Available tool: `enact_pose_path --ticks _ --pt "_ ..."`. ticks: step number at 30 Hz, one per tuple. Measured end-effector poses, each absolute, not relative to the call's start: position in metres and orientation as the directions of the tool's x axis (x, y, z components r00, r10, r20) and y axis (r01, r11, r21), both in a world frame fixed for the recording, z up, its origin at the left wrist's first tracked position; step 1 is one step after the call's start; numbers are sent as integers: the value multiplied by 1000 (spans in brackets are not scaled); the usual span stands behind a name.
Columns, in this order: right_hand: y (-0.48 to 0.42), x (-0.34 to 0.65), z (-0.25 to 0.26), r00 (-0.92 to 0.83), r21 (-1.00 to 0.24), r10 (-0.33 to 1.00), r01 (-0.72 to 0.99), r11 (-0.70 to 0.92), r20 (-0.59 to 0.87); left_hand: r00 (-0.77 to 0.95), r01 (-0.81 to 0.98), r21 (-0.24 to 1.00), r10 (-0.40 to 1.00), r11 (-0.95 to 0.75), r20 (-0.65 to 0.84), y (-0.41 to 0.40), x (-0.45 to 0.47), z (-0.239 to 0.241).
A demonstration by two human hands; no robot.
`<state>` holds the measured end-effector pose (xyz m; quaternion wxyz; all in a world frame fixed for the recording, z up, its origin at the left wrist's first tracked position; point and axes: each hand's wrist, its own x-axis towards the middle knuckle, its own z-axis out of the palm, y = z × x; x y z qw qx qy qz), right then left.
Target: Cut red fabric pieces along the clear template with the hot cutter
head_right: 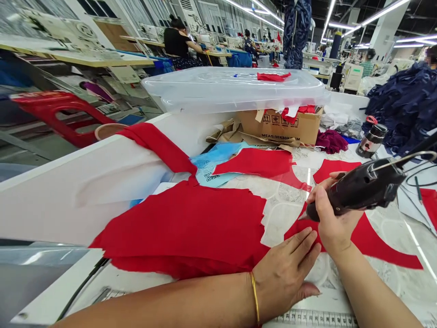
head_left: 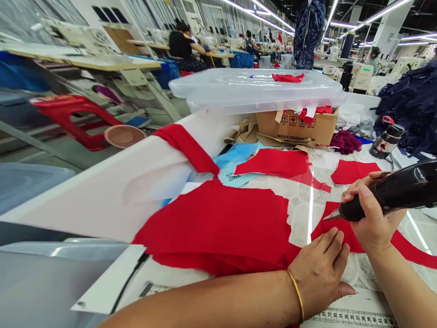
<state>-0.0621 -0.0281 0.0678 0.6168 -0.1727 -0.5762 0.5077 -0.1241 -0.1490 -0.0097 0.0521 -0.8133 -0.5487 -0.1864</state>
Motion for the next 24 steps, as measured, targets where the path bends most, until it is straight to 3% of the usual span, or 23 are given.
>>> enact_pose_path --ticks 12,18,24 --pt "-37 -68 65 -229 -801 811 -438 407 538 313 913 123 862 -388 398 -148 -123 -16" --pt "-23 -63 69 -167 -760 800 -469 450 577 309 917 118 864 -382 398 -150 -127 -14" --pt "19 -56 68 -34 -772 806 -313 553 591 358 918 25 855 -395 375 -152 -134 -11"
